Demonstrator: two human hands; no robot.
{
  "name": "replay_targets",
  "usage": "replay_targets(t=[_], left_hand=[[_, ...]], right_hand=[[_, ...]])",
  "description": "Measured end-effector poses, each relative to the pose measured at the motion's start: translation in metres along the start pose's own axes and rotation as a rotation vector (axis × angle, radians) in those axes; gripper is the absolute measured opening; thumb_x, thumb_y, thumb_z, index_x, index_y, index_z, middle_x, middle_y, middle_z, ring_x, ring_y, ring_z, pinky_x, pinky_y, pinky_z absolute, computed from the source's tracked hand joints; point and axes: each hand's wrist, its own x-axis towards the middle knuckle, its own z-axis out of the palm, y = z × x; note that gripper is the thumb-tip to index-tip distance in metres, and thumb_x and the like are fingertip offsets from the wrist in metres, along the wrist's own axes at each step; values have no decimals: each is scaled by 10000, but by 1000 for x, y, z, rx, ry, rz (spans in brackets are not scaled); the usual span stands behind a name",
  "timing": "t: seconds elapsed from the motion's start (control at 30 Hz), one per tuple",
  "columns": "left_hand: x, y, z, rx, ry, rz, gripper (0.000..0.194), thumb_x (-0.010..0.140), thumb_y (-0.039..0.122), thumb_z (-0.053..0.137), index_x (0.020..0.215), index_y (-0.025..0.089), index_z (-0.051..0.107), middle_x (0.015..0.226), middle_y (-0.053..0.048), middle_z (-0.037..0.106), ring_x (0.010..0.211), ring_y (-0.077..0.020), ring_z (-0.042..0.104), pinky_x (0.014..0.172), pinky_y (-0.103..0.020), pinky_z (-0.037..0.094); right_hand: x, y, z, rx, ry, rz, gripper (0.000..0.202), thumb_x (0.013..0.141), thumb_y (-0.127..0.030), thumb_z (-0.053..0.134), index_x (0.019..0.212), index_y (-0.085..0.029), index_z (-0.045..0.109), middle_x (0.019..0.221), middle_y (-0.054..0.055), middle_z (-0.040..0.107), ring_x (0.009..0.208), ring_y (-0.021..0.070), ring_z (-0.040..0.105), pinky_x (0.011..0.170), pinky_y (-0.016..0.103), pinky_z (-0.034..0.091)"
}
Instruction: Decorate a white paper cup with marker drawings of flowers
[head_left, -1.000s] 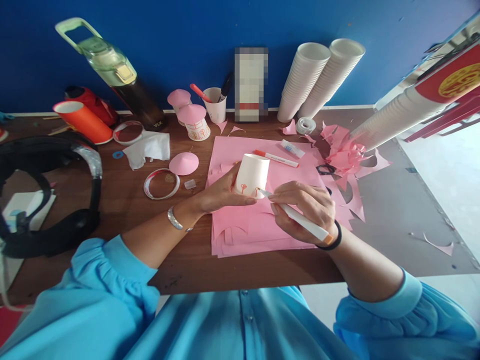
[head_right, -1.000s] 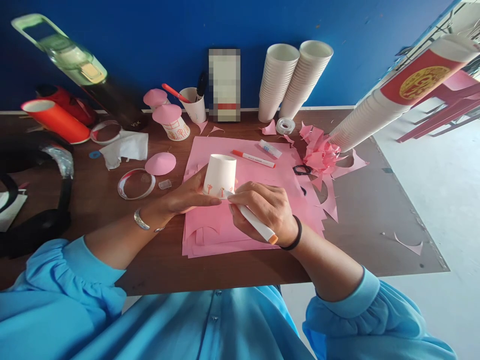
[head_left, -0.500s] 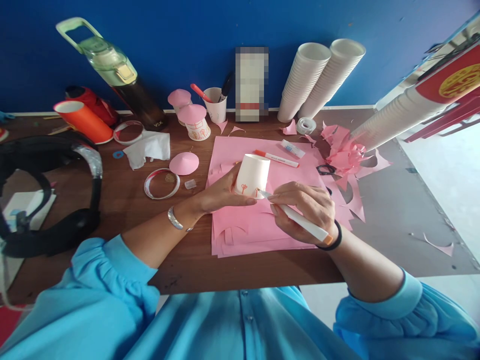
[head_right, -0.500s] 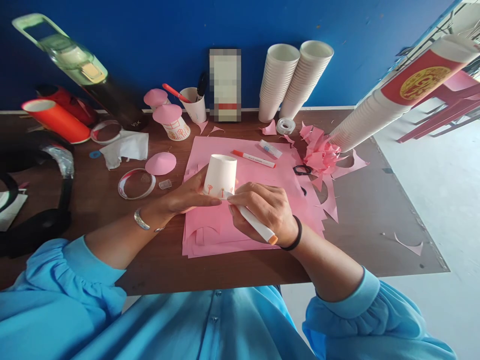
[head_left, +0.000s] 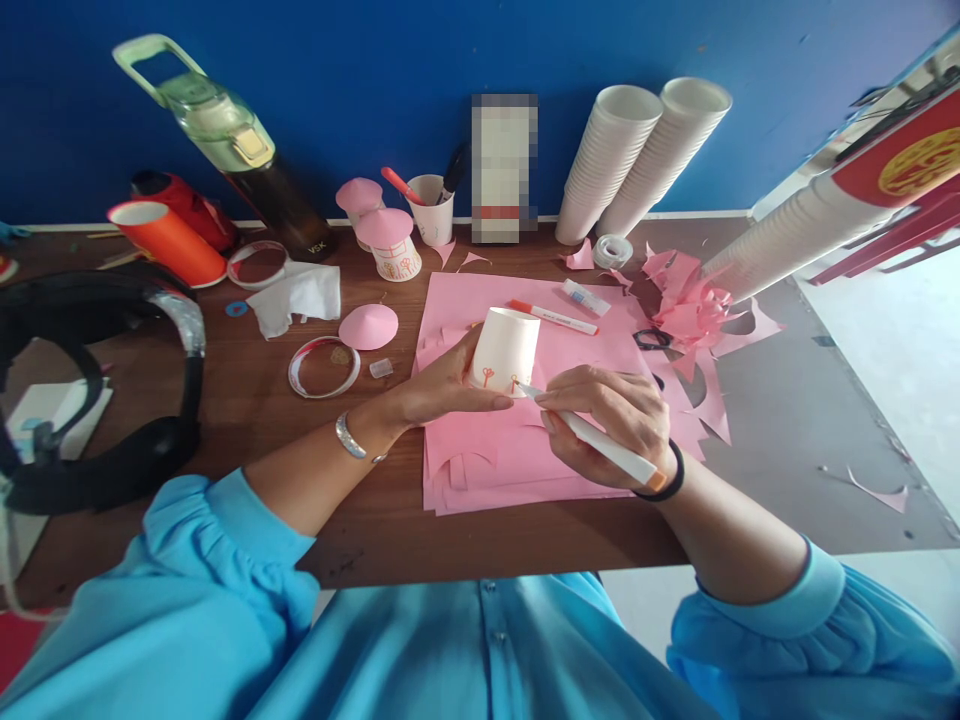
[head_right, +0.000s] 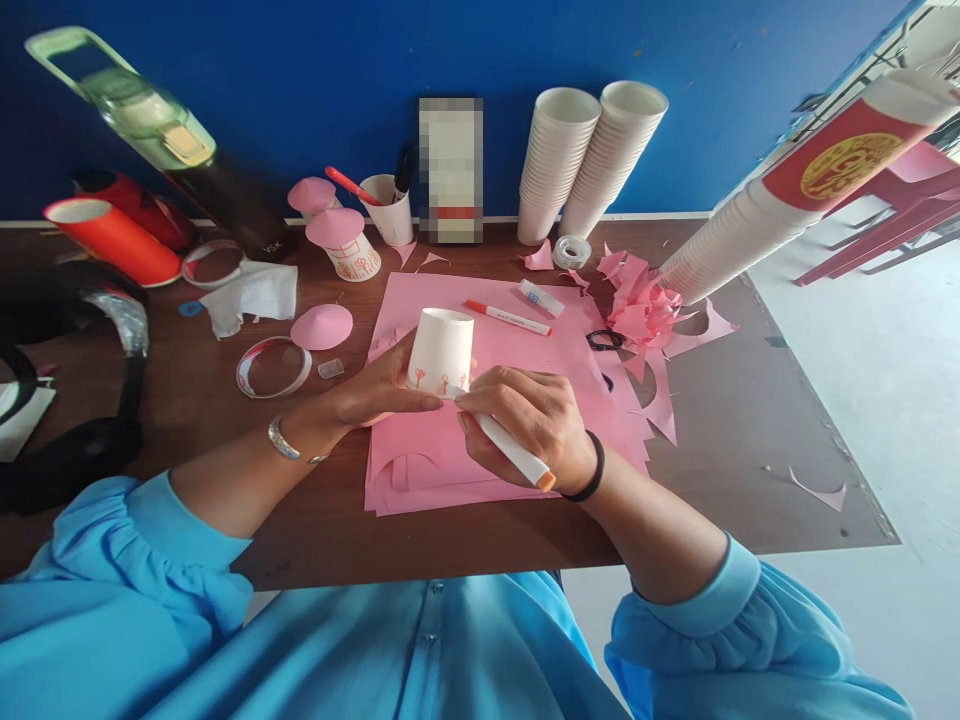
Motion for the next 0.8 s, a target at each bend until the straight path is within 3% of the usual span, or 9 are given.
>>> replay_targets(t=[0.4, 0.8], left_hand=[[0, -2, 0, -19, -9, 15, 864, 737, 387, 947, 1472, 298, 502, 1259, -101, 659, 1192, -319, 647, 898, -413, 553], [1, -2, -1, -20, -16, 17, 853, 727, 395, 953, 1451, 277, 517, 1233, -103, 671, 1085, -281, 662, 884, -404, 548]], right_hand=[[-1, 0, 1, 0, -3, 3, 215, 886, -50, 651, 1020, -218, 660, 790, 4, 736, 669, 156, 742, 587, 256, 613], [-1, 0, 0, 2, -18, 12, 246, 871, -38, 654, 1041, -214, 670, 799, 2, 742, 684, 162, 751, 597, 262, 620]])
